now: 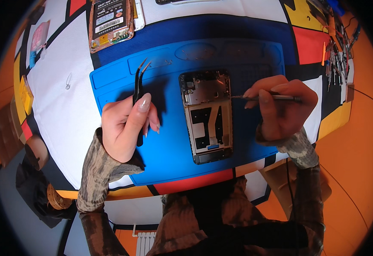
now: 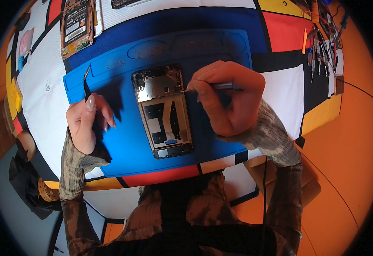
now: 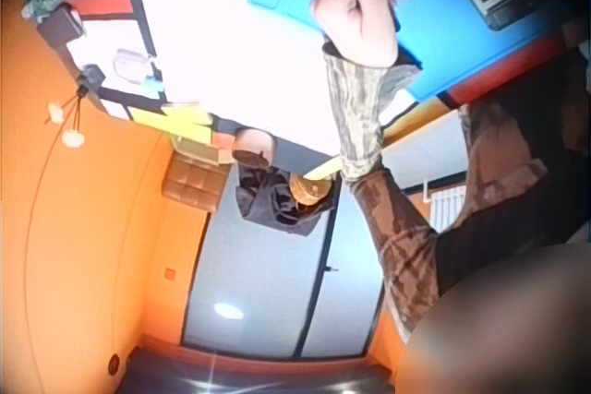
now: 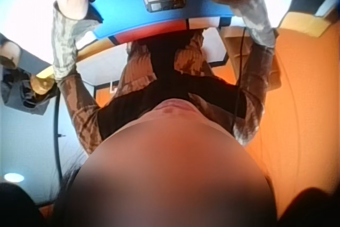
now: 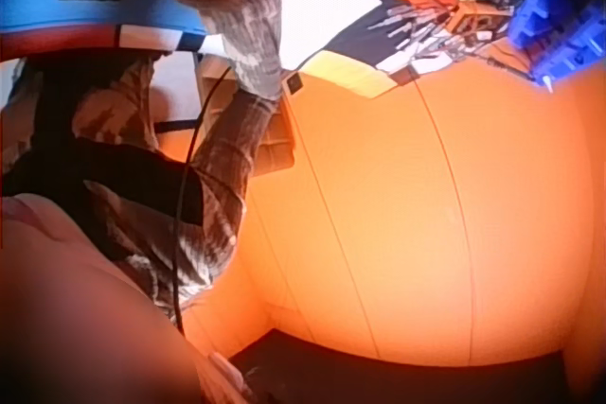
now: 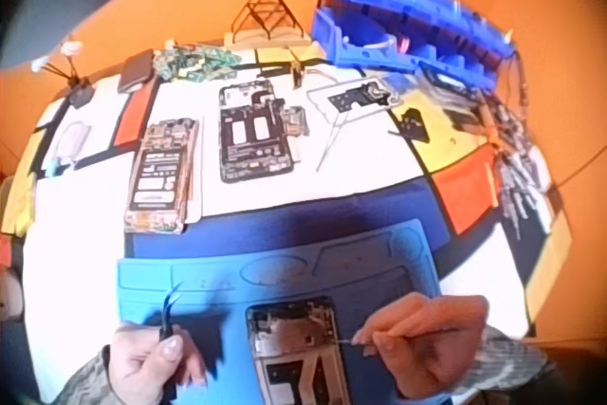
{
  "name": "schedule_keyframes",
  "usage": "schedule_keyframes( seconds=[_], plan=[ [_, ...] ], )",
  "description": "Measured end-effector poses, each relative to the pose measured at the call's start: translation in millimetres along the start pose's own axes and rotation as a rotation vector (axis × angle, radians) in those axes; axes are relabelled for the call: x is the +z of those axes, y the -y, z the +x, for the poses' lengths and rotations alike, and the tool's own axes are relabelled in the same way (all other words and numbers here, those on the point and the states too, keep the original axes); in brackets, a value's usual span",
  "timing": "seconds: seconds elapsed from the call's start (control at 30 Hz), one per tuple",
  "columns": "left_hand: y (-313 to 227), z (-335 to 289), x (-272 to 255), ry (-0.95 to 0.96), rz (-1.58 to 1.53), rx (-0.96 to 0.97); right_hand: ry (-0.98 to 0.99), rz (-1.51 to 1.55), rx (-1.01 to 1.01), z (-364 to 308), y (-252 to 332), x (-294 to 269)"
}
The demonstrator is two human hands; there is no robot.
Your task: The person disassembles a smartphone on a blue mat, using a screwdriver and tweezers to remove screws and internal components. They place removed parts on the workbench and continue to separate the motherboard and other modules.
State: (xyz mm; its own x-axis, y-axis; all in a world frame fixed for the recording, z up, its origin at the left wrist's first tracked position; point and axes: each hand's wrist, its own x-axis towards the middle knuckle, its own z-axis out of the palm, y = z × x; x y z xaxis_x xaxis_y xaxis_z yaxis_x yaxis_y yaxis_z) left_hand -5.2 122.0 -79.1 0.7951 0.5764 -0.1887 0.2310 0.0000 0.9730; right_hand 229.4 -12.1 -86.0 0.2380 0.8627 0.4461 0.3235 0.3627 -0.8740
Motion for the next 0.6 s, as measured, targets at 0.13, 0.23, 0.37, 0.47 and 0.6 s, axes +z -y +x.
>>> schedule_keyframes(
  seconds=[0.13,0.23,0.37,0.47,0.6],
  plan=[
    [-1.0,0.1,0.0,-0.004,0.005,-0.021,0.036,-0.012,-0.049,-0.9,-2.4,0.9],
    [-0.7,1.1,1.6,-0.024,-0.041,-0.011,0.047,-0.015,-0.054,-2.9,0.4,-0.9],
    [-2.4,-0.6,1.5,-0.029,-0.016,-0.039,0.079,-0.020,-0.084,-4.8,-0.8,-1.4],
    [-1.9,-0.5,1.7,-0.035,-0.011,-0.036,0.065,-0.016,-0.083,-5.2,-2.0,-0.6],
    [0.3,0.4,2.5,-0.050,-0.024,-0.021,0.182,-0.138,-0.094,-4.1,2.0,-4.5]
  ],
)
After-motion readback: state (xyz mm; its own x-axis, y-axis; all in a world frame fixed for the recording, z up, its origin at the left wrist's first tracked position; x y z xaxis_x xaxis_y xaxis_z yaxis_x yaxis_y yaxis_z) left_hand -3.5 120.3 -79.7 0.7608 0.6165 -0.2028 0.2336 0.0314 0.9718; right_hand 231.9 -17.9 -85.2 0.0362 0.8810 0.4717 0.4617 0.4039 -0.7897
